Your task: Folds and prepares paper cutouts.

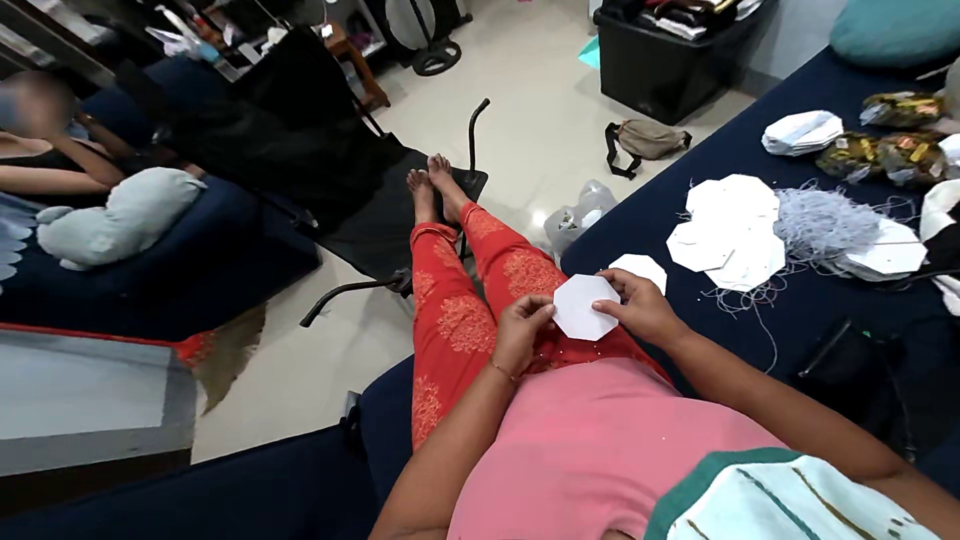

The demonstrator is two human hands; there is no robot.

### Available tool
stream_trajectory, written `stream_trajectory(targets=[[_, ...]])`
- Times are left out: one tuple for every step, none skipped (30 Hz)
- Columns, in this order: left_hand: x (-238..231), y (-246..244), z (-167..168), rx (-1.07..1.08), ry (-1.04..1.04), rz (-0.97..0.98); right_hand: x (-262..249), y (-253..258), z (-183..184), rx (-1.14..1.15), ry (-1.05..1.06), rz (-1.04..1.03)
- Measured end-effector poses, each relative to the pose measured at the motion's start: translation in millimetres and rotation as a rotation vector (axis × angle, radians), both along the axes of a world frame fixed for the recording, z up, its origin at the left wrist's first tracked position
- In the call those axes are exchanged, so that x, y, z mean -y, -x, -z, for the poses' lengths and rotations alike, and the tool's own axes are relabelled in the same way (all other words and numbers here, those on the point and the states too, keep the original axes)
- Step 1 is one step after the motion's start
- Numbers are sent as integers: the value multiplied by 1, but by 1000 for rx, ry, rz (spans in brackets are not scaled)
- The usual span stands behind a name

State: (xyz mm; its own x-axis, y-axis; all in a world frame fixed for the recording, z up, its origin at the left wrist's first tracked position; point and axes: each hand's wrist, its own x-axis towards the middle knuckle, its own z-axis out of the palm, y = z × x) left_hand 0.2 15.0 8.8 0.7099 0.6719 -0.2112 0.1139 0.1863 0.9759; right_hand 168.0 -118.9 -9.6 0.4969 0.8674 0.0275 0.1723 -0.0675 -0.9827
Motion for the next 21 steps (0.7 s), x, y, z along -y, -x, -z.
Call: stream_trajectory(targets=[[-1, 0, 1, 13, 9, 7, 1, 0, 0, -14, 0, -1], [-1, 1, 1, 18, 14, 21, 1, 0, 1, -27, -1, -1], [-1, 1, 1, 18, 21, 37, 2, 0, 1, -37, -1, 0], [-1, 1, 0, 12, 31, 50, 2, 0, 1, -44, -1, 0], [-1, 1, -1, 5, 46, 58, 2, 1, 2, -49, 0, 0], [0, 1, -2, -2, 60, 63, 2, 1, 2, -52, -2, 1], [-1, 1, -3, -8, 73, 66, 1, 2, 3, -56, -4, 5], [-1, 1, -4, -16, 85, 66, 1, 2, 4, -59, -6, 14], [-1, 1, -5, -23, 99, 65, 0, 3, 5, -63, -9, 28], [0, 1, -6, -28, 112, 66, 0, 4, 6, -70, -14, 51], [0, 1, -6, -32, 122, 66, -1, 4, 6, -77, -20, 77], [0, 1, -6, -37, 126, 72, -1, 4, 6, -78, -23, 101], [0, 1, -6, -37, 126, 82, -1, 3, 6, -75, -26, 116], [0, 1, -5, -36, 122, 91, -1, 3, 6, -73, -27, 122], [-1, 1, -4, -34, 117, 98, -1, 2, 6, -72, -27, 123], [-1, 1, -4, -34, 113, 101, -1, 2, 6, -72, -26, 120], [0, 1, -3, -34, 113, 99, -1, 3, 6, -71, -23, 114], [0, 1, -3, -35, 115, 95, 0, 3, 6, -72, -17, 107], [0, 1, -3, -36, 115, 94, 0, 3, 6, -74, -8, 100], [0, 1, -3, -37, 114, 97, 0, 3, 6, -75, -1, 93], [0, 1, -4, -38, 114, 104, 0, 3, 7, -76, 4, 87]])
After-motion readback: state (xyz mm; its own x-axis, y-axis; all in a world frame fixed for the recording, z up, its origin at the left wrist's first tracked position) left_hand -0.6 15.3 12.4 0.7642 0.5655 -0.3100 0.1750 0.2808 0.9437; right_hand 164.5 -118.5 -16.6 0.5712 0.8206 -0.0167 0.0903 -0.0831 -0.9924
